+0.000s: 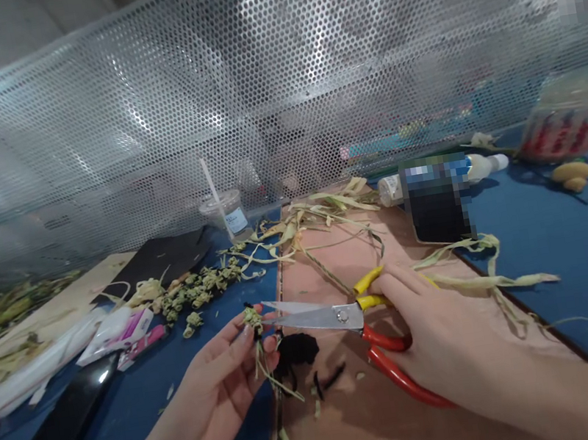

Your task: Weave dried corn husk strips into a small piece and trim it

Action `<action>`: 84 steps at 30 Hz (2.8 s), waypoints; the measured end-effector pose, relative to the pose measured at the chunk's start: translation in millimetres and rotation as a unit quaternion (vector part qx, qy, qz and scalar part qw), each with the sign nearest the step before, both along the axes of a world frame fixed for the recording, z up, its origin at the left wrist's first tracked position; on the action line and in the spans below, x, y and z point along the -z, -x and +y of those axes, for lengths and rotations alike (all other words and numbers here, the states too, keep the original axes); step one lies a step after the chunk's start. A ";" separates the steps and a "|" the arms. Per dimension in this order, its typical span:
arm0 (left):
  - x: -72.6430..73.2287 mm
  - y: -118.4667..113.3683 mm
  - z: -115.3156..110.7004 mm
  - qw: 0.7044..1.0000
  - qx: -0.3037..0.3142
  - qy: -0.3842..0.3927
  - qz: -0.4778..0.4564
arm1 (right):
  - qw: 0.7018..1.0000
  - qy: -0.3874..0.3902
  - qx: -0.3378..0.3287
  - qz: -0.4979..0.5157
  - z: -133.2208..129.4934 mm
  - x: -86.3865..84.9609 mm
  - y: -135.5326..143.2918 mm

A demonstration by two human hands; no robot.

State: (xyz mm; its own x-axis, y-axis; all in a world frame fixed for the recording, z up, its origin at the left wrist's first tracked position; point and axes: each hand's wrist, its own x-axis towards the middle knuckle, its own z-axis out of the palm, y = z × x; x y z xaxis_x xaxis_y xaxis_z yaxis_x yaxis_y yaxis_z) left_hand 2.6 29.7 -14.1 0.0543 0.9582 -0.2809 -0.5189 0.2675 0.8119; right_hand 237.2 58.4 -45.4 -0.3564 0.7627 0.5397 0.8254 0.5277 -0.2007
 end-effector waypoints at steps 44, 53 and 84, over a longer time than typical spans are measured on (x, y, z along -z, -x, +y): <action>-3.9 -0.5 1.4 0.996 -0.057 0.013 -0.069 | 0.996 -0.061 -0.047 -0.035 -7.1 -12.2 4.2; -5.4 -1.4 0.8 0.995 -0.059 0.026 -0.070 | 0.998 -0.037 -0.020 -0.045 -3.0 0.9 -2.3; -1.0 -1.2 -1.6 0.996 -0.040 -0.013 -0.076 | 0.995 -0.070 -0.014 -0.062 -5.1 -6.0 2.4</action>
State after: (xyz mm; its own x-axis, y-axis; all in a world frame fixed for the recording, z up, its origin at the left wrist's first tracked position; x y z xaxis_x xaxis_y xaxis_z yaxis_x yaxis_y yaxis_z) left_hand 3.8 28.1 -13.1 0.0169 0.9679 -0.2506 -0.6557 0.1999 0.7280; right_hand 234.9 53.2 -39.5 -0.4478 0.6714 0.5905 0.8234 0.5672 -0.0205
